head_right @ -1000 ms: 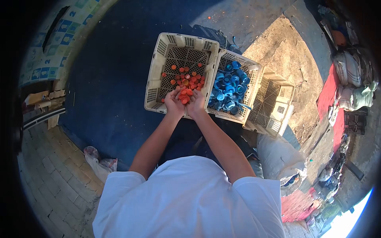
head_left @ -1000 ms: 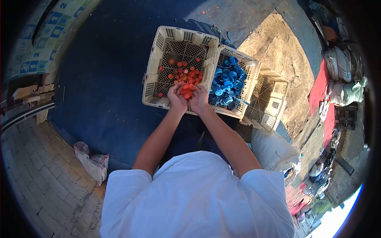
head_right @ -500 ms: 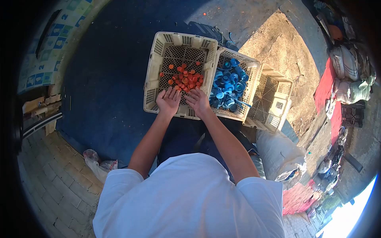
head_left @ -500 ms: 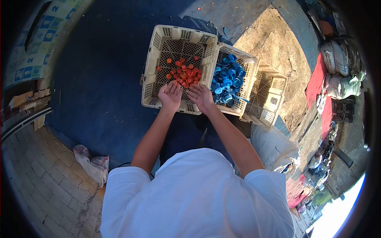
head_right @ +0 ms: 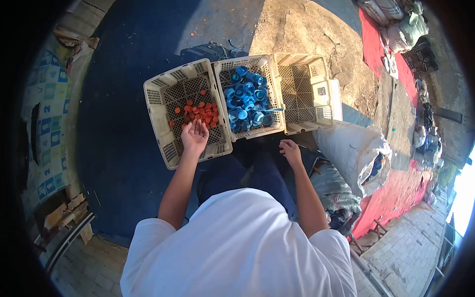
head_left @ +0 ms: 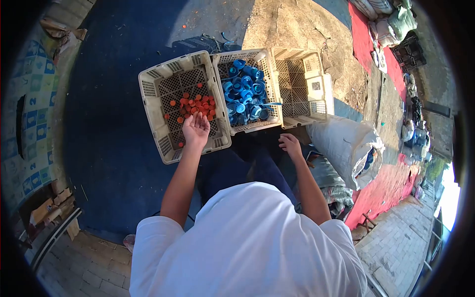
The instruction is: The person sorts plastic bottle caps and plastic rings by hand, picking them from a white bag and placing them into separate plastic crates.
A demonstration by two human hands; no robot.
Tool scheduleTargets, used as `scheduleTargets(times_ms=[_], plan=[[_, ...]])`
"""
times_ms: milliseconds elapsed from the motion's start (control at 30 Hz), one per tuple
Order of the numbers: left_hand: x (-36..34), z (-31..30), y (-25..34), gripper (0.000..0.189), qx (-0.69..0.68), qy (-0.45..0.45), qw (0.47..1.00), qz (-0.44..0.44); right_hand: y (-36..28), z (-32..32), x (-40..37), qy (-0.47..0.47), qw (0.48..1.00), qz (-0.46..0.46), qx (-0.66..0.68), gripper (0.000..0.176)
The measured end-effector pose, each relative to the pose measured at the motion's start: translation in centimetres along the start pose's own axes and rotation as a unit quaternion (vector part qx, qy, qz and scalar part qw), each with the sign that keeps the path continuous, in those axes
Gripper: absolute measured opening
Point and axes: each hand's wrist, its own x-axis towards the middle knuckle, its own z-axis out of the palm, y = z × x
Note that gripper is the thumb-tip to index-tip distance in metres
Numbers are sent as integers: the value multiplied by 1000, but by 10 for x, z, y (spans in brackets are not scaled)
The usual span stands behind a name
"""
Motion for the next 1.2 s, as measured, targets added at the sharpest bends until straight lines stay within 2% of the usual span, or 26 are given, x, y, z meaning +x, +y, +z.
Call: scheduleTargets(times_ms=[133,233,400,467,533,633,733,800,900,1000,1067,1133,1200], plan=[[11,29,-29,27,54,-32,997,-37,61,-77,-47,133,980,83,125,35],[11,47,-67,25,89,-41,993,-72,105,-105,-73,177,965,96,170,34],[-2,70,-135,20,172,-49,978,-109,130,-111,-85,152,967,92,181,33],[-6,70,-159,20,196,-60,972,-119,132,-120,-75,107,984,71,126,34],[-11,68,-181,19,218,-43,967,-123,118,-136,-69,79,995,11,55,35],[-12,65,-217,19,263,-33,958,-113,114,-174,-49,58,996,-64,19,34],[-15,74,-264,20,300,13,952,-59,115,-220,-38,69,991,-106,53,34],[-16,86,-303,20,321,1,946,-38,118,-252,-40,53,987,-118,97,34],[-39,114,-375,20,369,-65,925,-67,115,-306,-64,16,968,-157,194,34],[-65,140,-454,22,406,-110,896,-143,111,-349,-99,22,918,-192,345,28],[-79,147,-498,27,470,-151,847,-198,112,-374,-118,53,908,-227,347,25],[-97,155,-540,27,514,-136,824,-197,125,-392,-130,87,908,-229,341,25],[-112,160,-570,29,553,-176,788,-206,146,-402,-122,184,879,-275,342,22]])
